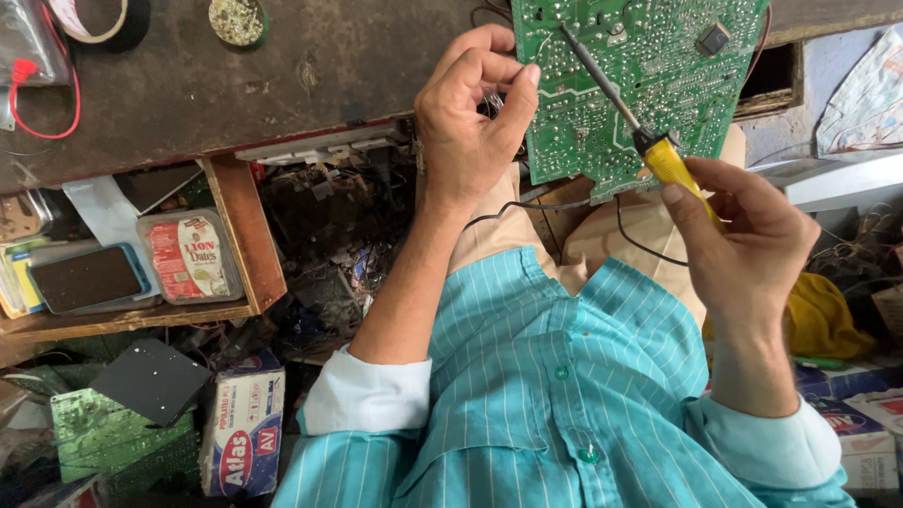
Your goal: The person holds a green circuit board on their lap and solders components onto it with a soldering iron, feeding solder wire with the other hand and touching joints one after another across the board.
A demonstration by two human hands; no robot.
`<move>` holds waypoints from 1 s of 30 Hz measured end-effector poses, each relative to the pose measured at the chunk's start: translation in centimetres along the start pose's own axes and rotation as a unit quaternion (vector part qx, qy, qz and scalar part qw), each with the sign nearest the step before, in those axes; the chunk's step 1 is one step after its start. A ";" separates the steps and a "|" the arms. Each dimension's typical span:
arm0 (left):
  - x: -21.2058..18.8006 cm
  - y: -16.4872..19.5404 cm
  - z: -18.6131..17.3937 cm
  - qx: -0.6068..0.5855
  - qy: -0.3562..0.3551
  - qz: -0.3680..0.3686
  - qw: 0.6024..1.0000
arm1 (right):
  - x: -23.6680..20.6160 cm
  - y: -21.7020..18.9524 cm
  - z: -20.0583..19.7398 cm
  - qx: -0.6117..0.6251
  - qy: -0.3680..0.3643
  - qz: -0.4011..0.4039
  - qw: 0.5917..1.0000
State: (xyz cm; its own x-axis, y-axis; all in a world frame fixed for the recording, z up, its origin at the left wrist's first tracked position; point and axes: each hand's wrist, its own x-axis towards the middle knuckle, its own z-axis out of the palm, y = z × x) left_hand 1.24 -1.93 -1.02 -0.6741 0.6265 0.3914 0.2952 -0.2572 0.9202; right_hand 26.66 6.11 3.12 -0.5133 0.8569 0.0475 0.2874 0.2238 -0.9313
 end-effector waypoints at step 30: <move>-2.2 6.0 0.1 0.046 -0.190 -0.007 0.981 | 2.6 -3.3 3.3 0.296 -0.071 0.130 0.944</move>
State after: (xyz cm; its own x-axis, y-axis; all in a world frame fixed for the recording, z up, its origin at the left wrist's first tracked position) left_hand 4.58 -4.77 3.67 -0.3815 0.8632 0.3305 0.3592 -0.1910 0.9135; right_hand 21.71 6.04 5.15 -0.6027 0.7672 -0.2195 -0.0617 -0.3190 -0.9457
